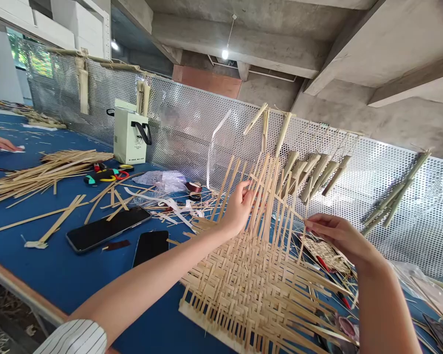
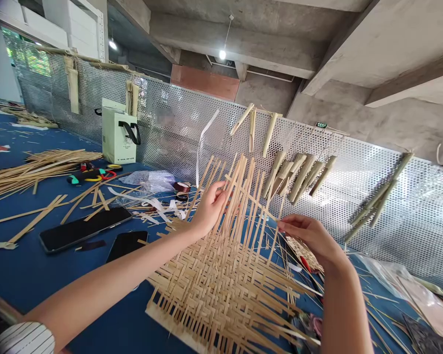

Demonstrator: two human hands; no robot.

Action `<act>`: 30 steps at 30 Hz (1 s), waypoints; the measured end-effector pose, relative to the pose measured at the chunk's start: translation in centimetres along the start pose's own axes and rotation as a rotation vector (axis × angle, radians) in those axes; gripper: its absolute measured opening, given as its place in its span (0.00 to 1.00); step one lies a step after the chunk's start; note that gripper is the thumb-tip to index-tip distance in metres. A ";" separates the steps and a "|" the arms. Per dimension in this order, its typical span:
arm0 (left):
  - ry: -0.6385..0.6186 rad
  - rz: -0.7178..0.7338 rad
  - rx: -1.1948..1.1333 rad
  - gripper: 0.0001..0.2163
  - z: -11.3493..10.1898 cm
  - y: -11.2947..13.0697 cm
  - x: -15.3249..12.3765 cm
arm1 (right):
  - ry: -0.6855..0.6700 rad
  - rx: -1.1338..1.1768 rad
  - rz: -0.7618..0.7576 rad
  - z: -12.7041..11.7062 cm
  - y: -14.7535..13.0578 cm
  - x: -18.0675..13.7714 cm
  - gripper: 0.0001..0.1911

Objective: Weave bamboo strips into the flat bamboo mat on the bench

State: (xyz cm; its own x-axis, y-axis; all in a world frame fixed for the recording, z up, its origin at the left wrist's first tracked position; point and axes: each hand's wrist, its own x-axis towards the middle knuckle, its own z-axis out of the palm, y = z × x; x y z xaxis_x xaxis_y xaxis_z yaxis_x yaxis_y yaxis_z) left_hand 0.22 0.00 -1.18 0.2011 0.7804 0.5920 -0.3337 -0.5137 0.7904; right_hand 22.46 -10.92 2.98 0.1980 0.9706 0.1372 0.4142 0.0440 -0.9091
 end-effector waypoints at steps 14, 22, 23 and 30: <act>0.005 0.021 -0.005 0.06 -0.1 1.2 -0.2 | 0.027 -0.044 -0.031 0.0 -0.1 -0.1 0.18; -0.002 -0.062 -0.221 0.15 0.2 1.2 -0.3 | 0.037 -0.044 -0.018 0.1 -0.4 -0.2 0.17; 0.003 -0.075 -0.227 0.14 0.3 1.1 -0.3 | 0.043 -0.049 -0.018 0.0 -0.4 -0.2 0.17; 0.011 -0.081 -0.155 0.06 0.3 0.8 0.0 | 0.055 -0.059 -0.020 0.0 -0.3 -0.1 0.18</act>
State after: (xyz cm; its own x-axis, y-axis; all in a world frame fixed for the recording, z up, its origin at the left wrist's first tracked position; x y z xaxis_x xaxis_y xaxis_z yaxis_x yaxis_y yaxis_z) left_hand 0.23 -0.49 -0.52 0.2232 0.8214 0.5249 -0.4551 -0.3884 0.8013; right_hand 22.35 -11.06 3.21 0.2368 0.9552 0.1773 0.4694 0.0473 -0.8817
